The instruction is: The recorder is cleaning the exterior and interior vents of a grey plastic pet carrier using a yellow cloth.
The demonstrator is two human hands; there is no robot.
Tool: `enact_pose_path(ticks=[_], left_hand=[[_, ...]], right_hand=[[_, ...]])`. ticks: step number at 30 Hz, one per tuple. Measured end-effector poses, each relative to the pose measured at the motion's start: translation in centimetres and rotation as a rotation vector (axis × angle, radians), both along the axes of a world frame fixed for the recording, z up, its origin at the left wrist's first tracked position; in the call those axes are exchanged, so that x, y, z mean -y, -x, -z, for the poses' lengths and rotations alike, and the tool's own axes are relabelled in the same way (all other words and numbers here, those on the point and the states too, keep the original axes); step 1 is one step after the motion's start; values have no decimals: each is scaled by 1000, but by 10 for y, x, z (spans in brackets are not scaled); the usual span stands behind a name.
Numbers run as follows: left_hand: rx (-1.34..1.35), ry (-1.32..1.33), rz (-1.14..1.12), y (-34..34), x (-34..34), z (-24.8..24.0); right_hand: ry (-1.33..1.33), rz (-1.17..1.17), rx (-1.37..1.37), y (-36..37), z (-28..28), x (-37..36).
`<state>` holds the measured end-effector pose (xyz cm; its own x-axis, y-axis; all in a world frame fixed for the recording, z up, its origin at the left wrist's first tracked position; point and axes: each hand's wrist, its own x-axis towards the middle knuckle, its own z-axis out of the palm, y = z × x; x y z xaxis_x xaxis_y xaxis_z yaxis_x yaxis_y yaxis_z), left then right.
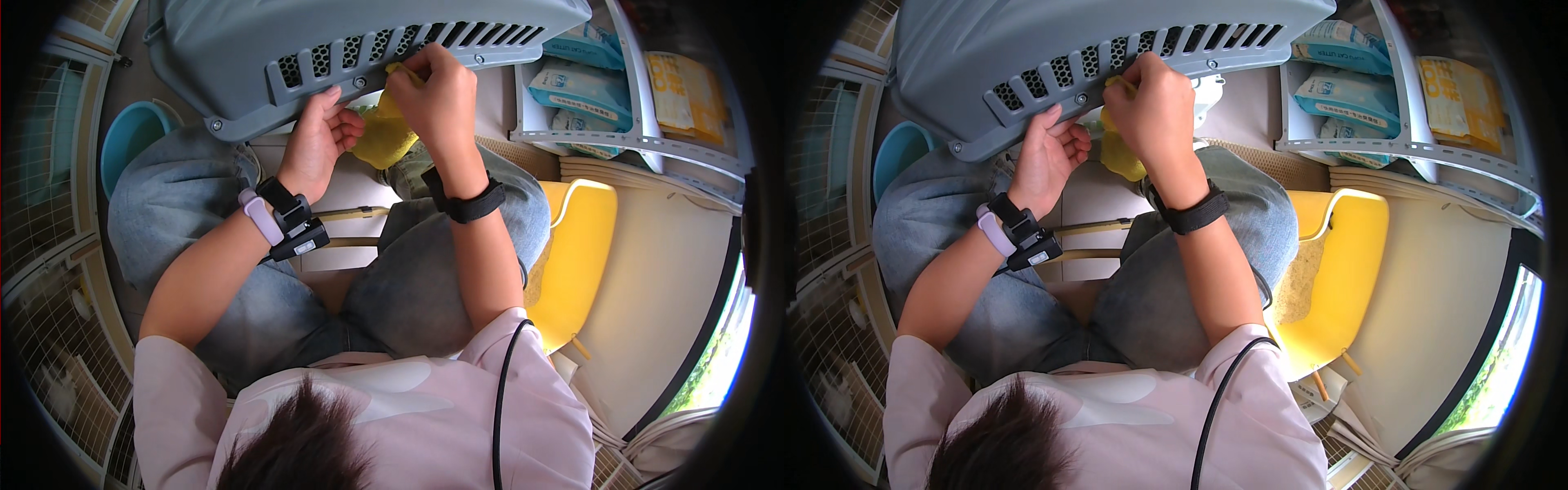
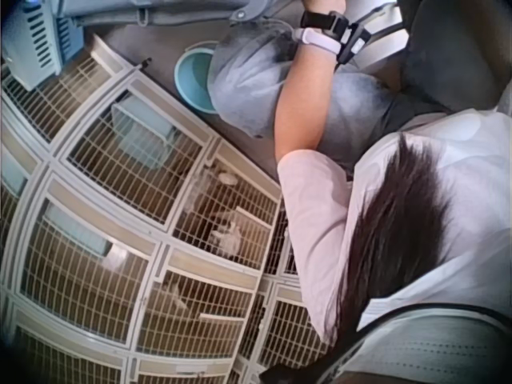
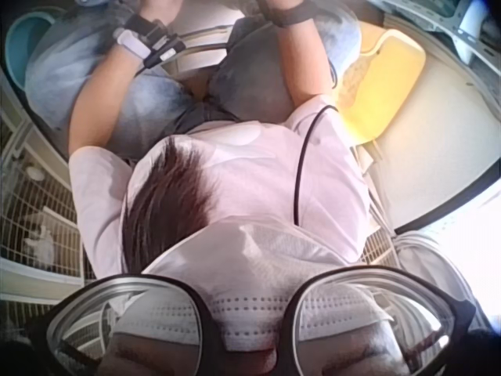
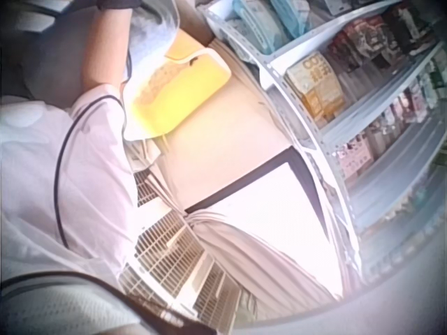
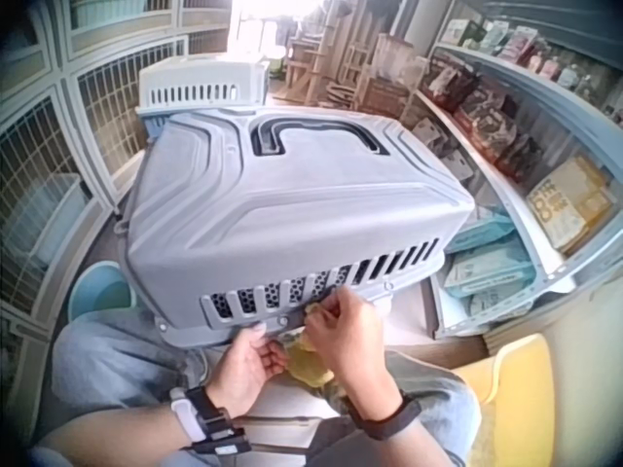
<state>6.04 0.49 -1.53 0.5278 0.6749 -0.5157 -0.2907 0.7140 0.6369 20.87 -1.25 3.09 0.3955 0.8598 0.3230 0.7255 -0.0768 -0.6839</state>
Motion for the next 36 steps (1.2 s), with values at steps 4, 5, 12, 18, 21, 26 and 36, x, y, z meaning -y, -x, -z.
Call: enact_pose_path(ticks=[4, 5, 12, 18, 21, 26, 36], left_hand=[[1, 9, -3, -1, 1, -1], [-3, 8, -5, -1, 1, -1], [-3, -6, 0, -1, 2, 2], [-14, 2, 0, -2, 3, -1], [-6, -8, 9, -2, 3, 0], [-16, -8, 7, -1, 2, 1], [-9, -19, 9, -1, 3, 0]], right_hand=[[5, 7, -6, -1, 0, 0], [7, 5, -18, -1, 1, 0], [33, 4, -36, -1, 1, 1], [-5, -8, -25, 1, 3, 1], [-18, -3, -24, 2, 5, 1], [-53, -28, -6, 5, 6, 1], [-89, -49, 51, 3, 10, -1]])
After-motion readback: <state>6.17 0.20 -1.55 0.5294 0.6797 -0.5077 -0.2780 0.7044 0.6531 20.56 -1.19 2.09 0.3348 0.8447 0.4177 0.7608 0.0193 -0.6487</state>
